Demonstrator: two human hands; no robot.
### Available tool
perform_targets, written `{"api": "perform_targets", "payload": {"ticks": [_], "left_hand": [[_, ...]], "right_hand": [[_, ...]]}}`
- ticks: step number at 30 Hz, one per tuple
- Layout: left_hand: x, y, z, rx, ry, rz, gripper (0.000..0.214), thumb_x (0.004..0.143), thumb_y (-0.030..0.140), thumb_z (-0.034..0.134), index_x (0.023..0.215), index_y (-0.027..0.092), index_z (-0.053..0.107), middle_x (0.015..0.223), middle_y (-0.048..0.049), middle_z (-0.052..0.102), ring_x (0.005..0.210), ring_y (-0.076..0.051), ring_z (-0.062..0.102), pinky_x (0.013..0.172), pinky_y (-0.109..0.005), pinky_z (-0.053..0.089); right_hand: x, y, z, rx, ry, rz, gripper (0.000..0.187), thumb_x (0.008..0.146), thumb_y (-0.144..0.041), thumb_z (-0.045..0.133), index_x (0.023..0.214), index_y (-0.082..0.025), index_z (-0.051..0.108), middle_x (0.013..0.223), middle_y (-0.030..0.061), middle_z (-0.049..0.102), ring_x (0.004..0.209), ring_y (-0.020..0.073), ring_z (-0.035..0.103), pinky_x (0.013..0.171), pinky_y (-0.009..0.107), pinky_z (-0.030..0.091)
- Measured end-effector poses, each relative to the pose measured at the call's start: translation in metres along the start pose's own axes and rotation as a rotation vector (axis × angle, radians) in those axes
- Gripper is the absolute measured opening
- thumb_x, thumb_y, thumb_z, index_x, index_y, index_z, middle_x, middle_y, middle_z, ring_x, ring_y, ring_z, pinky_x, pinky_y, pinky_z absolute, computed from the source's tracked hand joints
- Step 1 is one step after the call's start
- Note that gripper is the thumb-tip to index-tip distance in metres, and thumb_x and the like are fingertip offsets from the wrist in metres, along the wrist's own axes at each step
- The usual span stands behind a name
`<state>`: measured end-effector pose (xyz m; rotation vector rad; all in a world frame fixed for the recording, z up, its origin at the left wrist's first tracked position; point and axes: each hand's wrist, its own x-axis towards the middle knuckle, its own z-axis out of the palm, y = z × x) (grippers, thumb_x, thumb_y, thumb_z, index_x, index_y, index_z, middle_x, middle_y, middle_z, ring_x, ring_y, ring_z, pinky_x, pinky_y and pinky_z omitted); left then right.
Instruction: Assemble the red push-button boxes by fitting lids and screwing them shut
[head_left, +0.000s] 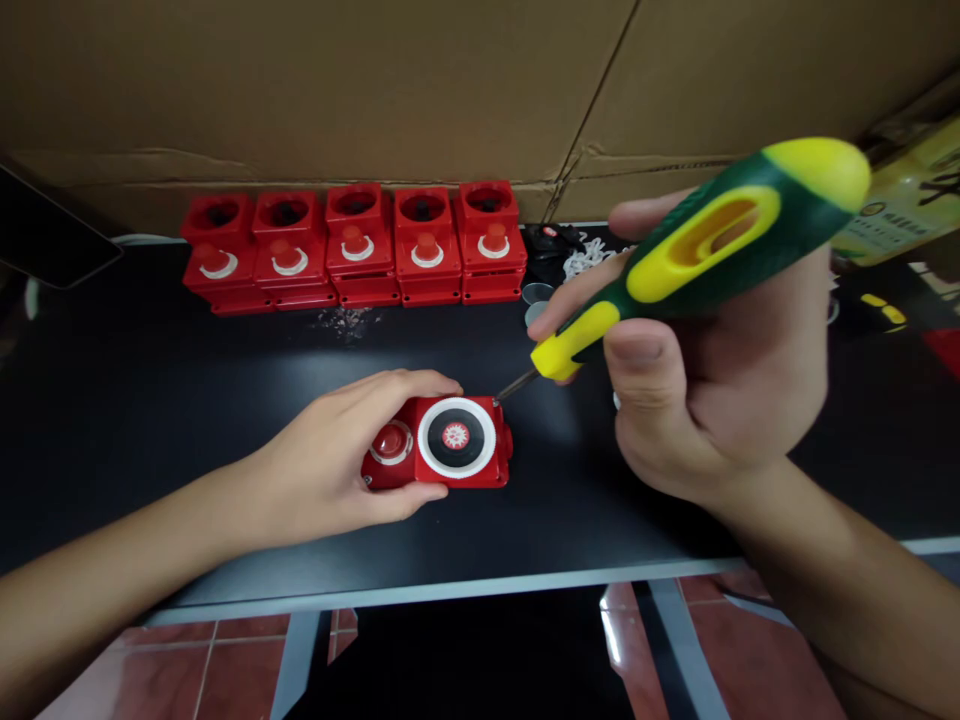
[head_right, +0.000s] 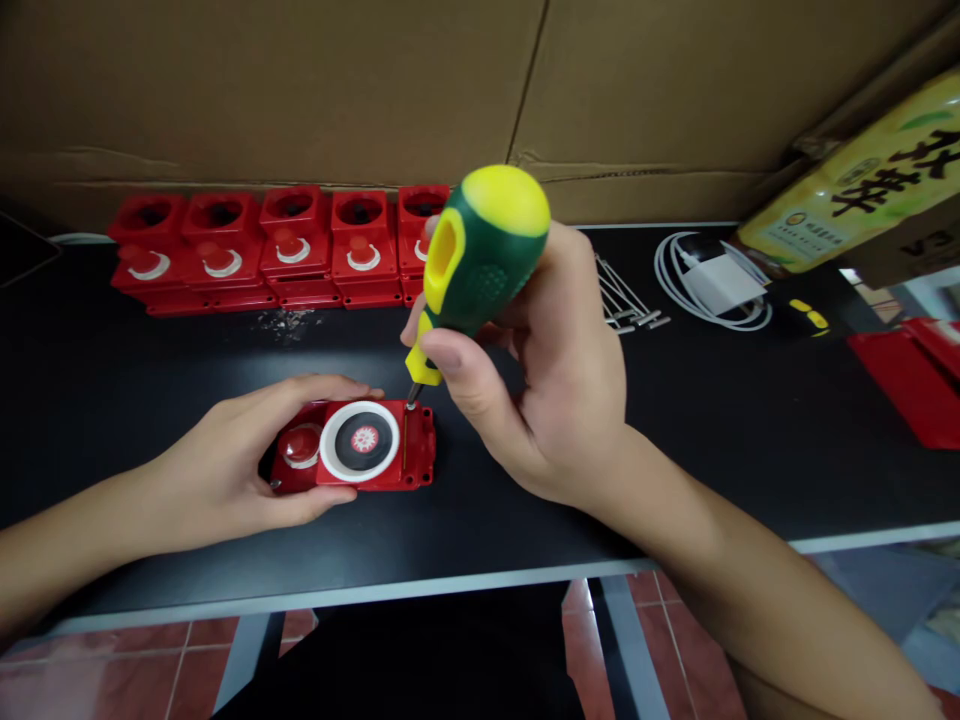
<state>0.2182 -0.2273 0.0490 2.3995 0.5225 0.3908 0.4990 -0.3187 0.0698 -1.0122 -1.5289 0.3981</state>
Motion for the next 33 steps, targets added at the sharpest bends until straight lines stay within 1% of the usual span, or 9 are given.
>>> {"api": "perform_targets", "payload": {"ticks": [4, 9, 15, 18, 22, 25, 27, 29, 33], "left_hand": [[0.0, 0.001, 0.0, 0.003, 0.011, 0.009, 0.061, 0.102, 0.054, 0.085, 0.153, 0.029, 0.062, 0.144, -0.008, 0.081, 0.116, -0.028, 0.084, 0.105, -0.038, 0.068], [0.001, 0.002, -0.001, 0.004, 0.006, 0.022, 0.058, 0.102, 0.051, 0.086, 0.151, 0.029, 0.062, 0.143, -0.0069, 0.081, 0.116, -0.027, 0.084, 0.103, -0.036, 0.067], [0.001, 0.005, -0.001, -0.014, 0.005, -0.007, 0.056, 0.102, 0.053, 0.085, 0.149, 0.029, 0.065, 0.141, -0.0077, 0.082, 0.114, -0.028, 0.084, 0.102, -0.037, 0.068], [0.001, 0.006, -0.001, -0.014, 0.006, -0.009, 0.058, 0.102, 0.054, 0.086, 0.15, 0.029, 0.064, 0.141, -0.0075, 0.081, 0.115, -0.028, 0.084, 0.103, -0.038, 0.068], [0.0, 0.007, -0.001, -0.013, 0.016, 0.012, 0.057, 0.103, 0.052, 0.086, 0.15, 0.029, 0.062, 0.14, -0.0059, 0.081, 0.114, -0.026, 0.084, 0.102, -0.035, 0.067], [0.0, 0.008, -0.001, -0.013, 0.03, 0.026, 0.057, 0.103, 0.051, 0.087, 0.151, 0.029, 0.062, 0.141, -0.0055, 0.081, 0.113, -0.026, 0.084, 0.102, -0.034, 0.067], [0.0, 0.008, -0.002, -0.019, 0.025, 0.02, 0.058, 0.103, 0.05, 0.087, 0.15, 0.029, 0.063, 0.141, -0.0058, 0.081, 0.114, -0.027, 0.084, 0.101, -0.035, 0.067], [0.0, 0.01, -0.002, -0.027, 0.021, 0.01, 0.058, 0.102, 0.051, 0.088, 0.15, 0.029, 0.063, 0.14, -0.0061, 0.082, 0.114, -0.027, 0.084, 0.102, -0.036, 0.067], [0.001, 0.012, -0.002, -0.025, 0.02, -0.002, 0.057, 0.102, 0.05, 0.087, 0.15, 0.028, 0.063, 0.14, -0.0066, 0.082, 0.113, -0.027, 0.084, 0.104, -0.036, 0.067]], "right_hand": [[0.001, 0.001, 0.001, -0.027, -0.011, -0.026, 0.015, 0.12, -0.042, 0.067, 0.13, -0.035, 0.058, 0.113, 0.0001, 0.08, 0.102, 0.0224, 0.086, 0.076, 0.039, 0.072], [0.002, 0.002, 0.001, -0.073, -0.035, -0.033, 0.014, 0.122, -0.045, 0.063, 0.131, -0.036, 0.058, 0.111, 0.0009, 0.081, 0.098, 0.0218, 0.087, 0.074, 0.036, 0.072], [0.001, 0.005, -0.001, -0.108, -0.076, 0.006, 0.023, 0.123, -0.051, 0.057, 0.141, -0.037, 0.052, 0.113, 0.0025, 0.082, 0.101, 0.0258, 0.088, 0.077, 0.042, 0.073], [0.007, 0.002, -0.006, -0.099, -0.154, 0.017, 0.025, 0.122, -0.047, 0.06, 0.143, -0.036, 0.052, 0.118, 0.0051, 0.082, 0.104, 0.0274, 0.086, 0.083, 0.046, 0.073], [0.016, -0.009, -0.014, -0.065, -0.333, 0.102, 0.031, 0.12, -0.044, 0.061, 0.15, -0.032, 0.058, 0.127, 0.0105, 0.081, 0.119, 0.0296, 0.084, 0.099, 0.044, 0.072], [0.018, -0.014, -0.018, -0.037, -0.406, 0.107, 0.032, 0.121, -0.034, 0.058, 0.153, -0.033, 0.062, 0.127, 0.0091, 0.082, 0.124, 0.0288, 0.082, 0.107, 0.045, 0.072], [0.016, -0.014, -0.019, -0.042, -0.415, 0.119, 0.034, 0.121, -0.029, 0.059, 0.154, -0.034, 0.064, 0.128, 0.0081, 0.082, 0.123, 0.0281, 0.083, 0.108, 0.046, 0.073], [0.013, -0.012, -0.018, -0.047, -0.387, 0.142, 0.033, 0.119, -0.027, 0.065, 0.151, -0.033, 0.066, 0.128, 0.0076, 0.083, 0.123, 0.0283, 0.084, 0.109, 0.047, 0.074], [0.01, -0.006, -0.012, -0.019, -0.284, 0.139, 0.024, 0.111, -0.028, 0.08, 0.133, -0.031, 0.07, 0.125, 0.005, 0.084, 0.117, 0.027, 0.085, 0.11, 0.047, 0.074]]}}
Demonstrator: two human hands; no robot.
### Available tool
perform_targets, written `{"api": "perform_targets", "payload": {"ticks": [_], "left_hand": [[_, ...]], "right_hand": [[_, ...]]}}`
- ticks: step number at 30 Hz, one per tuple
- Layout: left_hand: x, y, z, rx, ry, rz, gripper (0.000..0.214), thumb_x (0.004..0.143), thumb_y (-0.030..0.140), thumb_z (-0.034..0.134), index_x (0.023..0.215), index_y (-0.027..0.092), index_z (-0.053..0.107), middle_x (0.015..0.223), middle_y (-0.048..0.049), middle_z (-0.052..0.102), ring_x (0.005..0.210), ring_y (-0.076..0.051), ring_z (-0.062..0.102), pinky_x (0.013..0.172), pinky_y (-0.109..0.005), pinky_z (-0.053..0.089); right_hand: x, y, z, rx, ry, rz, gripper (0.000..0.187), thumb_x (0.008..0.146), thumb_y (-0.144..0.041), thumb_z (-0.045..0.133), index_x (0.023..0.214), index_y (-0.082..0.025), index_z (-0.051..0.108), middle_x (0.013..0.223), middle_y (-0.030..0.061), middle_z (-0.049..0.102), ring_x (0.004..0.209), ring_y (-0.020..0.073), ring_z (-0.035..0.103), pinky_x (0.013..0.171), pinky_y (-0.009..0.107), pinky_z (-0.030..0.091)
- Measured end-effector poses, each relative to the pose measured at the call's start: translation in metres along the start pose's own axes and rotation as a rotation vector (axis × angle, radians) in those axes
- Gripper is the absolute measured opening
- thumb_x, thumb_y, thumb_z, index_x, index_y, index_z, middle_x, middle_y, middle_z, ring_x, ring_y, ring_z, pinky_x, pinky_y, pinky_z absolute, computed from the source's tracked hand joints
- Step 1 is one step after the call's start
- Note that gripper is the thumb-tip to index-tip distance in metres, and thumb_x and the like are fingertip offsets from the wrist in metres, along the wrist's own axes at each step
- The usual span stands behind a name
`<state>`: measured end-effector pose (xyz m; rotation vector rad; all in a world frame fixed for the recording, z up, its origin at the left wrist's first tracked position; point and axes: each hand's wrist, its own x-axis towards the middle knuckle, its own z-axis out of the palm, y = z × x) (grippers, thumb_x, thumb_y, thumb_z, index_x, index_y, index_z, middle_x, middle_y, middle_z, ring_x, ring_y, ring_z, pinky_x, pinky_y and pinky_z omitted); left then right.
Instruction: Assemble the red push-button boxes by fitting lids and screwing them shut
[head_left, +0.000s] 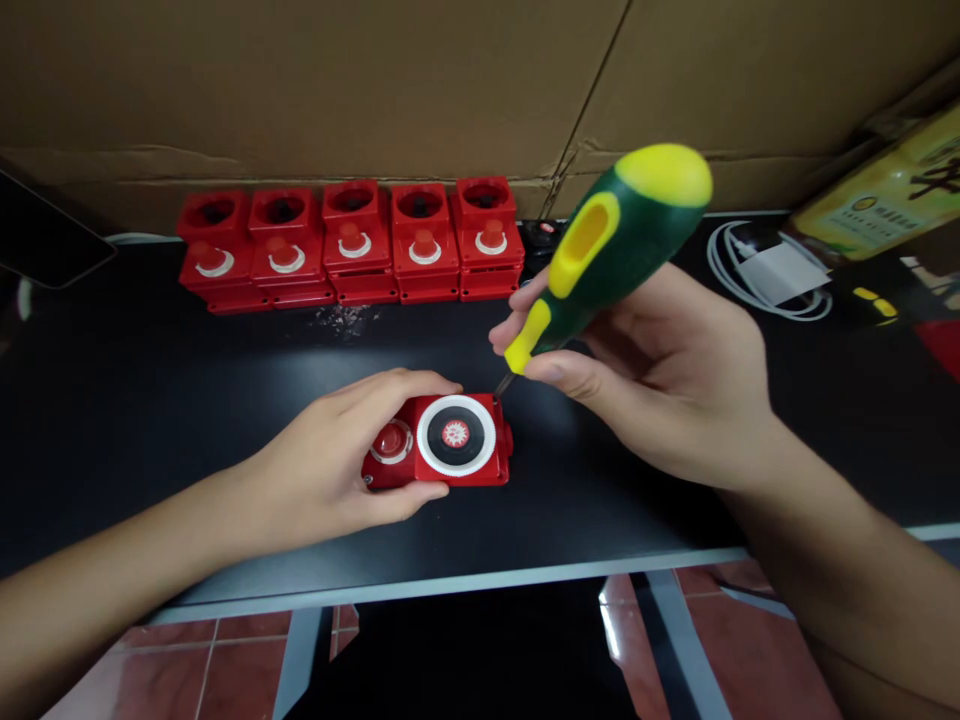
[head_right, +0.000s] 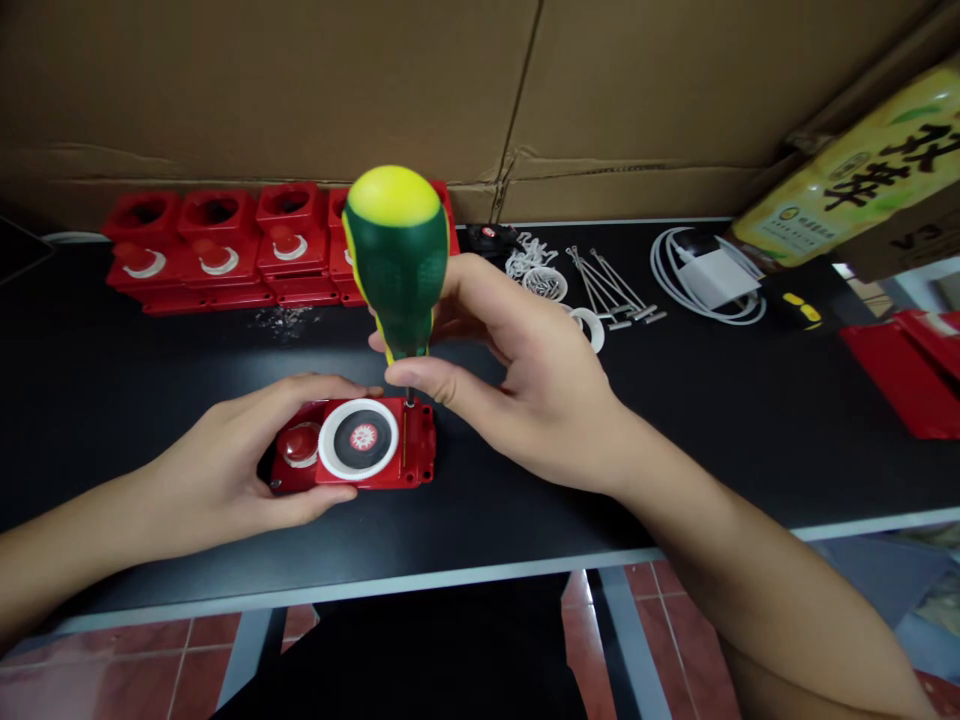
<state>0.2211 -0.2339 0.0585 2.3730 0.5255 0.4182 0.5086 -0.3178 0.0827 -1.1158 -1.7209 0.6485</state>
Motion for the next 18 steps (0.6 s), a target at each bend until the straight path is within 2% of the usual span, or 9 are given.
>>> {"api": "perform_targets", "payload": {"ticks": [2, 6, 10, 13, 15, 18], "left_hand": [[0.0, 0.0, 0.0, 0.002, 0.003, 0.012, 0.057, 0.103, 0.049, 0.087, 0.15, 0.028, 0.063, 0.141, -0.0065, 0.081, 0.114, -0.027, 0.084, 0.103, -0.036, 0.066], [-0.002, -0.003, 0.002, 0.0, 0.001, 0.038, 0.056, 0.104, 0.046, 0.087, 0.15, 0.029, 0.062, 0.139, -0.005, 0.081, 0.114, -0.025, 0.083, 0.103, -0.033, 0.065], [-0.003, -0.006, 0.003, 0.001, 0.002, 0.048, 0.057, 0.104, 0.048, 0.086, 0.151, 0.028, 0.061, 0.138, -0.0046, 0.081, 0.114, -0.024, 0.082, 0.104, -0.032, 0.064], [-0.003, -0.006, 0.004, 0.009, 0.009, 0.049, 0.058, 0.104, 0.048, 0.087, 0.151, 0.029, 0.06, 0.141, -0.0044, 0.079, 0.115, -0.023, 0.082, 0.104, -0.031, 0.063], [-0.003, -0.005, 0.003, 0.015, 0.003, 0.038, 0.057, 0.104, 0.046, 0.087, 0.151, 0.028, 0.06, 0.142, -0.0045, 0.079, 0.116, -0.023, 0.082, 0.104, -0.031, 0.063], [-0.002, -0.003, 0.003, 0.014, 0.001, 0.029, 0.056, 0.104, 0.045, 0.087, 0.149, 0.028, 0.06, 0.141, -0.0048, 0.08, 0.116, -0.023, 0.083, 0.102, -0.031, 0.064]], "right_hand": [[0.001, 0.003, 0.002, 0.009, 0.031, -0.014, 0.022, 0.108, -0.032, 0.086, 0.125, -0.031, 0.07, 0.119, 0.0039, 0.083, 0.11, 0.0259, 0.085, 0.105, 0.045, 0.074], [0.004, 0.008, 0.006, -0.048, 0.059, -0.026, 0.034, 0.1, -0.049, 0.095, 0.113, -0.029, 0.071, 0.105, 0.0039, 0.077, 0.095, 0.0247, 0.078, 0.079, 0.039, 0.07], [0.006, 0.016, 0.01, -0.065, 0.079, -0.154, 0.04, 0.096, -0.057, 0.097, 0.107, -0.027, 0.073, 0.101, 0.0027, 0.076, 0.091, 0.022, 0.074, 0.074, 0.035, 0.064], [0.006, 0.016, 0.011, -0.005, 0.091, -0.11, 0.041, 0.101, -0.064, 0.089, 0.111, -0.026, 0.078, 0.109, 0.0054, 0.078, 0.093, 0.0217, 0.075, 0.069, 0.033, 0.063], [0.006, 0.013, 0.01, 0.069, 0.058, -0.031, 0.035, 0.105, -0.057, 0.088, 0.117, -0.025, 0.079, 0.116, 0.0065, 0.08, 0.095, 0.021, 0.077, 0.068, 0.031, 0.064], [0.005, 0.006, 0.005, 0.228, -0.006, 0.048, 0.025, 0.106, -0.032, 0.088, 0.128, -0.024, 0.078, 0.12, 0.0056, 0.083, 0.091, 0.017, 0.079, 0.07, 0.028, 0.067]]}}
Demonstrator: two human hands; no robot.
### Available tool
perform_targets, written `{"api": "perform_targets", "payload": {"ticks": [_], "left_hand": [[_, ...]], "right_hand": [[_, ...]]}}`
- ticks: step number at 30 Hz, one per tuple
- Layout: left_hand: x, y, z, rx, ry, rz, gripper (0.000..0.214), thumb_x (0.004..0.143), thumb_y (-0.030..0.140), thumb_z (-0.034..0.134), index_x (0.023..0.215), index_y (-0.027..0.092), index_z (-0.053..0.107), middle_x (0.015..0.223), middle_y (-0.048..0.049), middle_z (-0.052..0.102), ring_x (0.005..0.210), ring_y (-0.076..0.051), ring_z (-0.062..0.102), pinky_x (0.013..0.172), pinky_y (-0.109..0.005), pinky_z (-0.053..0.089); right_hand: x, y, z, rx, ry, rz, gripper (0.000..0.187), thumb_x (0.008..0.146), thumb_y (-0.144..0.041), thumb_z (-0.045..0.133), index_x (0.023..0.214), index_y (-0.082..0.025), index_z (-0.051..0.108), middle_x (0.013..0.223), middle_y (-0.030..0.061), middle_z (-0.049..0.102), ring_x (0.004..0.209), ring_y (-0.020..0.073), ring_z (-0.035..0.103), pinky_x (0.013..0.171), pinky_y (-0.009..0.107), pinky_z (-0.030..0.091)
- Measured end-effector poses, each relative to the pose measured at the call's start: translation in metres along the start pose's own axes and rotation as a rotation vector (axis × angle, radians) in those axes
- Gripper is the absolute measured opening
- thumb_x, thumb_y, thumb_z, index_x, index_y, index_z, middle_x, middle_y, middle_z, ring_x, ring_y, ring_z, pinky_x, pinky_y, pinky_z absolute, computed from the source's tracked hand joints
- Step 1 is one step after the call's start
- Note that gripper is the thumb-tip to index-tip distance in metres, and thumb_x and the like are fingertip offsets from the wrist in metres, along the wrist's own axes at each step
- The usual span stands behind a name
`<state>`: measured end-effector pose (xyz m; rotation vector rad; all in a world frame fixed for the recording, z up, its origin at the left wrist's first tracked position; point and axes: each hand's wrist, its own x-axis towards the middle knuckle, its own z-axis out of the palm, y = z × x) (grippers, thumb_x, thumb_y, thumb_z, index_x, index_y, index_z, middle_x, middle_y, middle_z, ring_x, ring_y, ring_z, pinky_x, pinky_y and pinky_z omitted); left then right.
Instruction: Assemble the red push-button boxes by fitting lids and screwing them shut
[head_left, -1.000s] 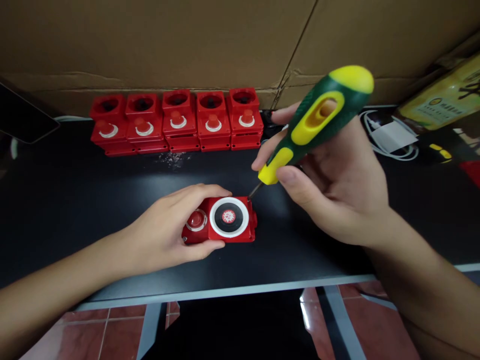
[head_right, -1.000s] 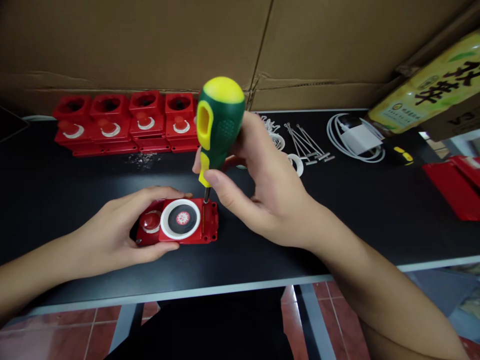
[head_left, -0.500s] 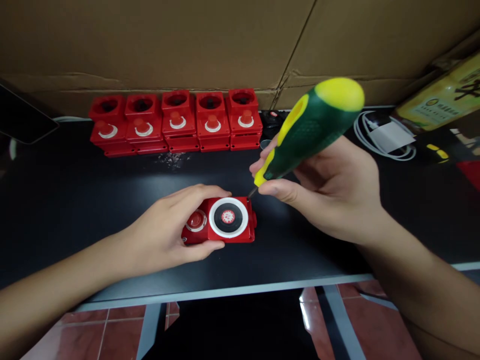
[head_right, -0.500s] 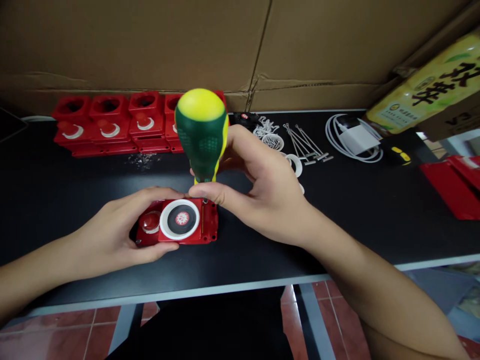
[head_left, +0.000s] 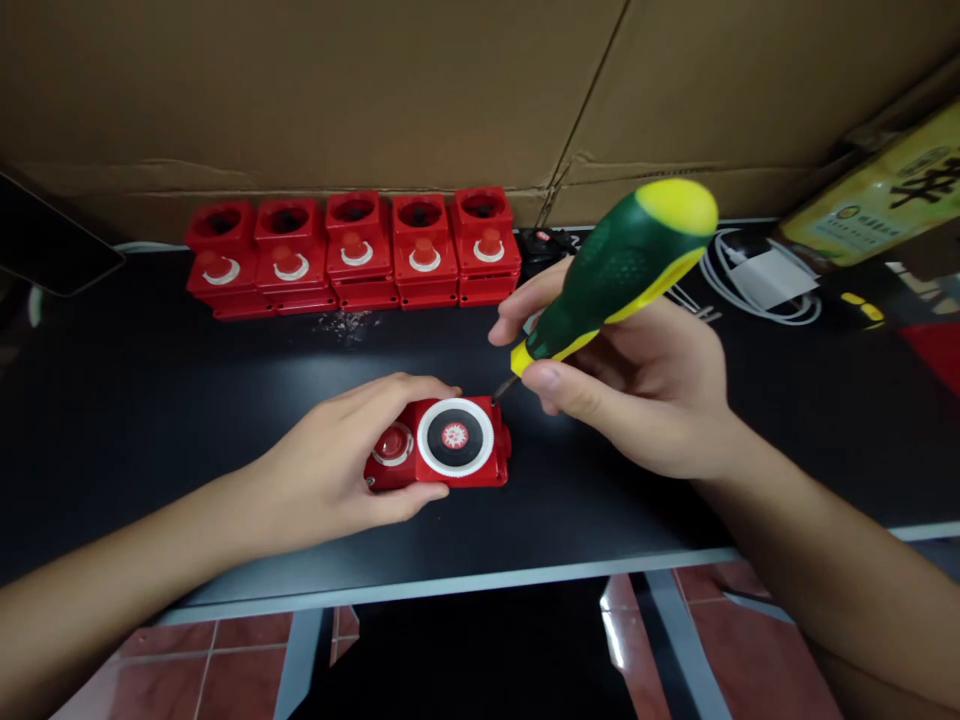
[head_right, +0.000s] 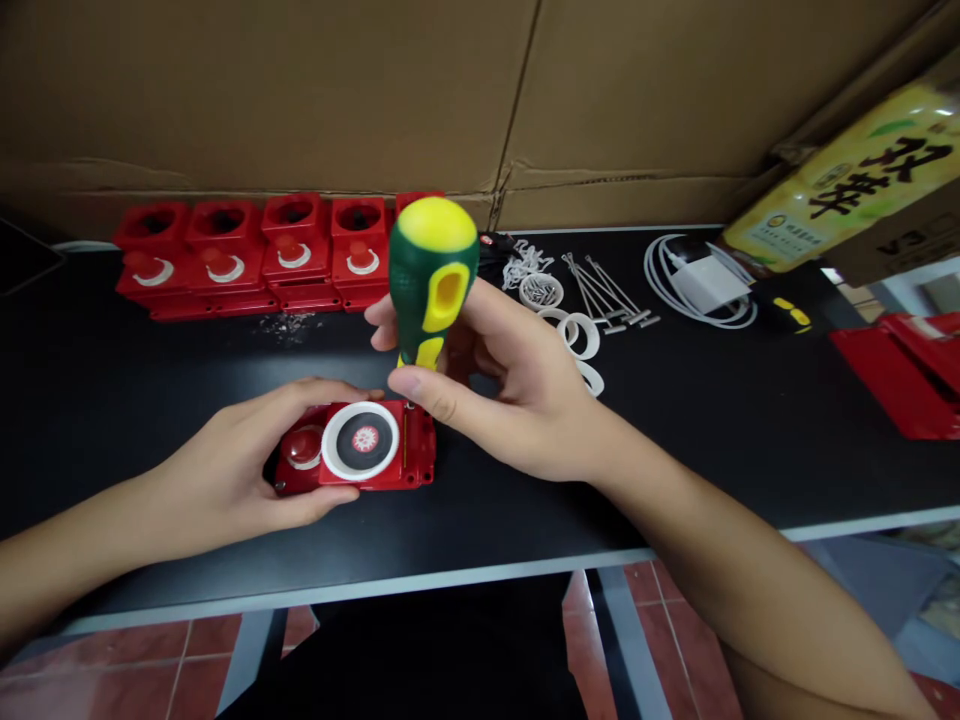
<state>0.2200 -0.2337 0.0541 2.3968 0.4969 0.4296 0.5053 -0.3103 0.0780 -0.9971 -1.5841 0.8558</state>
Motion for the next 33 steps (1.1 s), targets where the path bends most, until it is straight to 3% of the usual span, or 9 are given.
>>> {"api": "perform_targets", "payload": {"ticks": [6, 12, 18, 24, 28, 33], "left_hand": [[0.0, 0.001, -0.001, -0.007, 0.012, 0.01, 0.055, 0.102, 0.041, 0.088, 0.148, 0.029, 0.06, 0.138, -0.003, 0.081, 0.111, -0.022, 0.083, 0.101, -0.03, 0.064], [-0.002, 0.001, -0.001, -0.005, 0.008, 0.009, 0.054, 0.103, 0.043, 0.087, 0.148, 0.028, 0.06, 0.139, -0.0042, 0.08, 0.115, -0.024, 0.083, 0.103, -0.032, 0.064], [-0.001, 0.002, -0.001, -0.028, -0.007, -0.005, 0.054, 0.103, 0.041, 0.088, 0.148, 0.028, 0.061, 0.14, -0.0029, 0.08, 0.116, -0.022, 0.082, 0.104, -0.03, 0.062], [0.0, 0.002, -0.003, -0.028, -0.009, -0.008, 0.053, 0.104, 0.042, 0.087, 0.148, 0.029, 0.061, 0.137, -0.003, 0.08, 0.112, -0.022, 0.082, 0.104, -0.032, 0.063], [0.0, 0.002, -0.004, -0.026, -0.011, -0.004, 0.052, 0.104, 0.046, 0.086, 0.147, 0.028, 0.062, 0.136, -0.0038, 0.081, 0.11, -0.023, 0.082, 0.103, -0.033, 0.064], [-0.001, 0.0, -0.003, -0.023, -0.008, -0.026, 0.056, 0.103, 0.048, 0.089, 0.148, 0.028, 0.063, 0.141, -0.0054, 0.08, 0.115, -0.025, 0.083, 0.103, -0.033, 0.065]], "right_hand": [[-0.001, -0.002, -0.003, 0.169, -0.087, 0.054, 0.032, 0.107, -0.015, 0.082, 0.138, -0.021, 0.077, 0.127, 0.0049, 0.087, 0.087, 0.0111, 0.077, 0.074, 0.023, 0.069], [-0.001, 0.002, 0.0, 0.109, -0.059, 0.068, 0.031, 0.1, -0.025, 0.093, 0.13, -0.024, 0.082, 0.123, 0.0036, 0.083, 0.09, 0.0143, 0.076, 0.084, 0.029, 0.072], [0.001, 0.001, 0.005, -0.031, 0.039, 0.036, 0.019, 0.096, -0.033, 0.098, 0.106, -0.024, 0.085, 0.113, 0.0047, 0.077, 0.082, 0.0152, 0.068, 0.063, 0.028, 0.06], [0.001, 0.008, 0.009, -0.119, 0.08, -0.058, 0.021, 0.093, -0.035, 0.101, 0.105, -0.024, 0.087, 0.111, 0.0031, 0.074, 0.073, 0.0111, 0.059, 0.058, 0.027, 0.056], [0.001, 0.007, 0.006, -0.18, 0.077, -0.077, 0.026, 0.094, -0.042, 0.1, 0.11, -0.025, 0.089, 0.11, 0.0052, 0.073, 0.088, 0.0174, 0.069, 0.059, 0.027, 0.057], [0.003, 0.0, -0.004, -0.152, -0.001, -0.049, 0.028, 0.1, -0.037, 0.094, 0.126, -0.026, 0.088, 0.123, 0.0075, 0.083, 0.101, 0.0211, 0.076, 0.068, 0.027, 0.064]]}}
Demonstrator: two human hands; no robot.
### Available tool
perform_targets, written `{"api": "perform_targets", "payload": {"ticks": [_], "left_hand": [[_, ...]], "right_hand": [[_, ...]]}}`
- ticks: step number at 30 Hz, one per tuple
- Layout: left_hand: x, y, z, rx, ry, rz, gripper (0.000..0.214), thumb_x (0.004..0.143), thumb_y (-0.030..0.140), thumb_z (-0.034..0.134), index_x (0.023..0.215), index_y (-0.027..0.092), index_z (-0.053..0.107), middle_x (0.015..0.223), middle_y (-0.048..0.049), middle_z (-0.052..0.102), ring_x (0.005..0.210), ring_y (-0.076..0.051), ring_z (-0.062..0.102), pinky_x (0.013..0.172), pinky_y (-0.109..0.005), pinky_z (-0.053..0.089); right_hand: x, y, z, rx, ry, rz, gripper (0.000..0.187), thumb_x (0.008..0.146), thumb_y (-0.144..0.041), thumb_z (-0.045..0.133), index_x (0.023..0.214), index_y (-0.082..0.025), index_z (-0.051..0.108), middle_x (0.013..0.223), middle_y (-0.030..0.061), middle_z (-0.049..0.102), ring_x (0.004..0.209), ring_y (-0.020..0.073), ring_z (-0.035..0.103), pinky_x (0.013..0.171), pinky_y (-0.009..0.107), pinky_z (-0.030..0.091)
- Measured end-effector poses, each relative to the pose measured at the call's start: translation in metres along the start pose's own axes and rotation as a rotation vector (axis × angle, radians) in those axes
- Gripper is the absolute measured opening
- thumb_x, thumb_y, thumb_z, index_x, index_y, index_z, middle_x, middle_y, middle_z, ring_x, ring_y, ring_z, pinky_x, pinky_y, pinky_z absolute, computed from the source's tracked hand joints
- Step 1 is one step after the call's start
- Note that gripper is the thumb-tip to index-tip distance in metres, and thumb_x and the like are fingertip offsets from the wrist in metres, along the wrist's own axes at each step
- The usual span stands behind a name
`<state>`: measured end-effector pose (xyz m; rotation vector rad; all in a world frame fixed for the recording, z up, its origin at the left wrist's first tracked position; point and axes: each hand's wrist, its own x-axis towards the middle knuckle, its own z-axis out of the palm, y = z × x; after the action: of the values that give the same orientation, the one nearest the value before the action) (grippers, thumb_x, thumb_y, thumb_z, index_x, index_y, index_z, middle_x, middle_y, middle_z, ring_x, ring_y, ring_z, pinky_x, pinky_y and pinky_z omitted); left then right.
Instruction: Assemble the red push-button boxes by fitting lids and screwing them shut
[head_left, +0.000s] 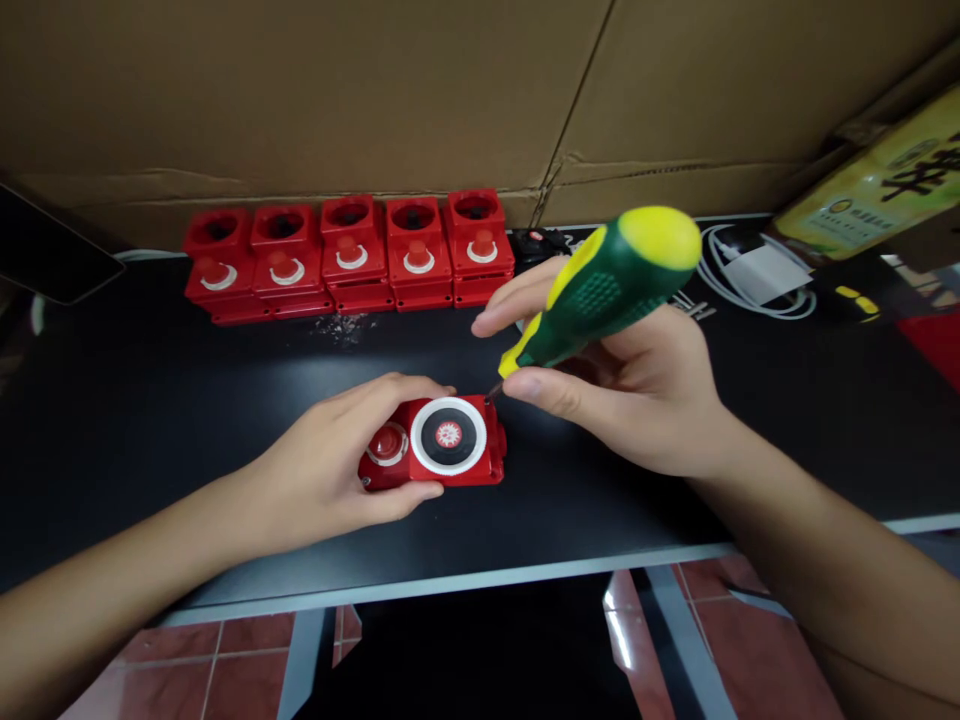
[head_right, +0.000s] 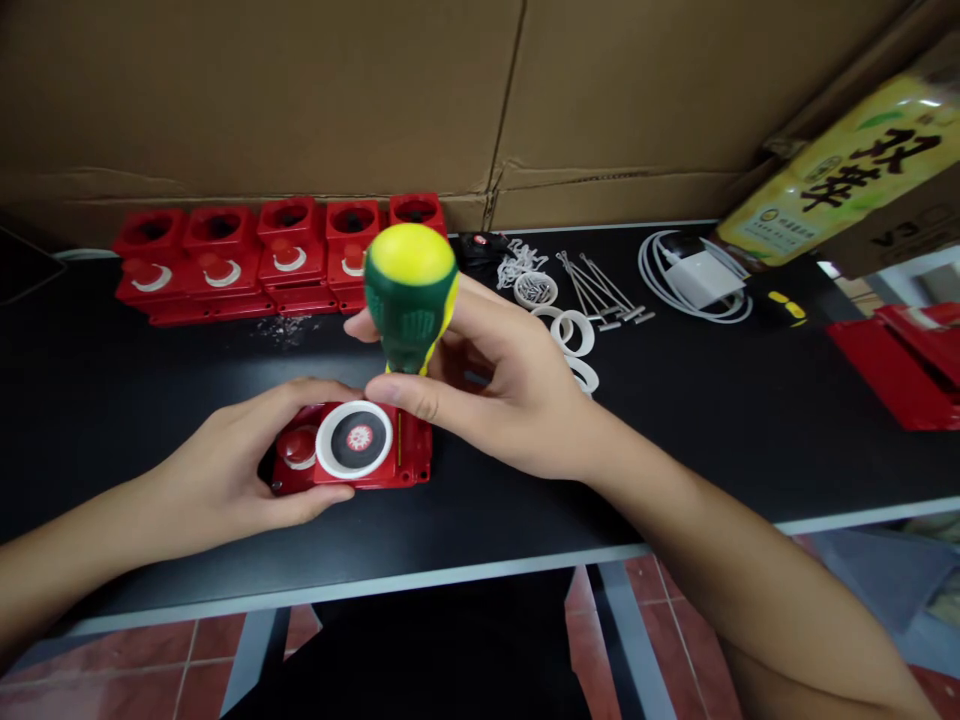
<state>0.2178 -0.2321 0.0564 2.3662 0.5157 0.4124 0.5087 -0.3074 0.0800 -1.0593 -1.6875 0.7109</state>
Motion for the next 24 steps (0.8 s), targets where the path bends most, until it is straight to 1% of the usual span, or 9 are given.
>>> {"api": "perform_targets", "payload": {"ticks": [3, 5, 8, 11, 15, 17, 19, 22, 24], "left_hand": [[0.0, -0.001, 0.001, -0.015, 0.008, 0.015, 0.057, 0.102, 0.047, 0.089, 0.149, 0.03, 0.062, 0.14, -0.0046, 0.081, 0.112, -0.024, 0.084, 0.103, -0.033, 0.066], [0.0, 0.0, 0.001, -0.016, 0.013, 0.017, 0.057, 0.101, 0.046, 0.089, 0.148, 0.029, 0.063, 0.138, -0.0049, 0.081, 0.11, -0.025, 0.084, 0.102, -0.034, 0.067], [0.001, 0.002, 0.0, -0.01, 0.012, 0.007, 0.056, 0.101, 0.047, 0.089, 0.147, 0.028, 0.063, 0.137, -0.0065, 0.081, 0.111, -0.027, 0.084, 0.102, -0.037, 0.068], [0.002, 0.001, 0.001, -0.002, 0.016, 0.048, 0.056, 0.104, 0.046, 0.087, 0.149, 0.026, 0.062, 0.139, -0.0093, 0.081, 0.116, -0.029, 0.083, 0.104, -0.039, 0.067], [0.001, -0.003, 0.004, 0.043, 0.016, 0.12, 0.056, 0.107, 0.044, 0.083, 0.153, 0.024, 0.057, 0.147, -0.0142, 0.077, 0.129, -0.033, 0.08, 0.112, -0.043, 0.066], [0.0, -0.004, 0.006, 0.07, 0.014, 0.14, 0.059, 0.108, 0.045, 0.082, 0.155, 0.023, 0.055, 0.15, -0.0164, 0.075, 0.134, -0.035, 0.078, 0.116, -0.045, 0.065], [0.0, -0.004, 0.006, 0.093, 0.008, 0.149, 0.06, 0.109, 0.045, 0.081, 0.157, 0.023, 0.054, 0.152, -0.0176, 0.074, 0.135, -0.035, 0.078, 0.116, -0.046, 0.066], [-0.001, -0.004, 0.007, 0.124, -0.005, 0.155, 0.058, 0.111, 0.042, 0.078, 0.158, 0.022, 0.052, 0.154, -0.019, 0.073, 0.136, -0.035, 0.078, 0.115, -0.046, 0.067], [-0.001, -0.005, 0.007, 0.135, -0.004, 0.157, 0.058, 0.111, 0.043, 0.077, 0.159, 0.021, 0.051, 0.155, -0.0195, 0.073, 0.137, -0.036, 0.078, 0.116, -0.048, 0.067]], "right_hand": [[0.0, -0.003, -0.003, 0.175, -0.074, 0.052, 0.028, 0.106, -0.032, 0.087, 0.133, -0.024, 0.084, 0.124, 0.0061, 0.087, 0.098, 0.0184, 0.077, 0.077, 0.028, 0.068], [0.0, -0.004, -0.004, 0.261, -0.107, 0.072, 0.026, 0.108, -0.031, 0.086, 0.132, -0.023, 0.084, 0.123, 0.0056, 0.088, 0.093, 0.0165, 0.076, 0.076, 0.028, 0.067], [0.0, -0.003, -0.005, 0.279, -0.107, 0.094, 0.029, 0.108, -0.033, 0.086, 0.135, -0.023, 0.084, 0.123, 0.006, 0.088, 0.091, 0.0166, 0.076, 0.073, 0.029, 0.065], [0.0, -0.001, -0.004, 0.276, -0.09, 0.104, 0.03, 0.108, -0.032, 0.086, 0.136, -0.023, 0.083, 0.122, 0.0052, 0.089, 0.09, 0.0163, 0.076, 0.072, 0.029, 0.065], [-0.001, 0.001, 0.001, 0.296, -0.054, 0.085, 0.023, 0.104, -0.029, 0.091, 0.125, -0.024, 0.085, 0.12, 0.0032, 0.089, 0.087, 0.0147, 0.075, 0.075, 0.029, 0.064], [-0.002, 0.001, 0.003, 0.277, -0.018, 0.094, 0.02, 0.101, -0.032, 0.095, 0.118, -0.025, 0.086, 0.117, 0.0026, 0.089, 0.086, 0.0154, 0.075, 0.076, 0.031, 0.065], [-0.003, 0.001, 0.005, 0.241, 0.017, 0.12, 0.025, 0.096, -0.039, 0.099, 0.113, -0.026, 0.086, 0.109, 0.0021, 0.086, 0.084, 0.0172, 0.075, 0.074, 0.033, 0.065], [-0.004, 0.002, 0.008, 0.203, 0.059, 0.157, 0.036, 0.089, -0.049, 0.104, 0.108, -0.026, 0.085, 0.093, 0.0008, 0.079, 0.079, 0.019, 0.073, 0.071, 0.035, 0.065], [-0.004, 0.003, 0.009, 0.196, 0.079, 0.168, 0.04, 0.085, -0.052, 0.106, 0.105, -0.026, 0.084, 0.091, 0.0004, 0.076, 0.078, 0.0195, 0.073, 0.07, 0.036, 0.066]]}}
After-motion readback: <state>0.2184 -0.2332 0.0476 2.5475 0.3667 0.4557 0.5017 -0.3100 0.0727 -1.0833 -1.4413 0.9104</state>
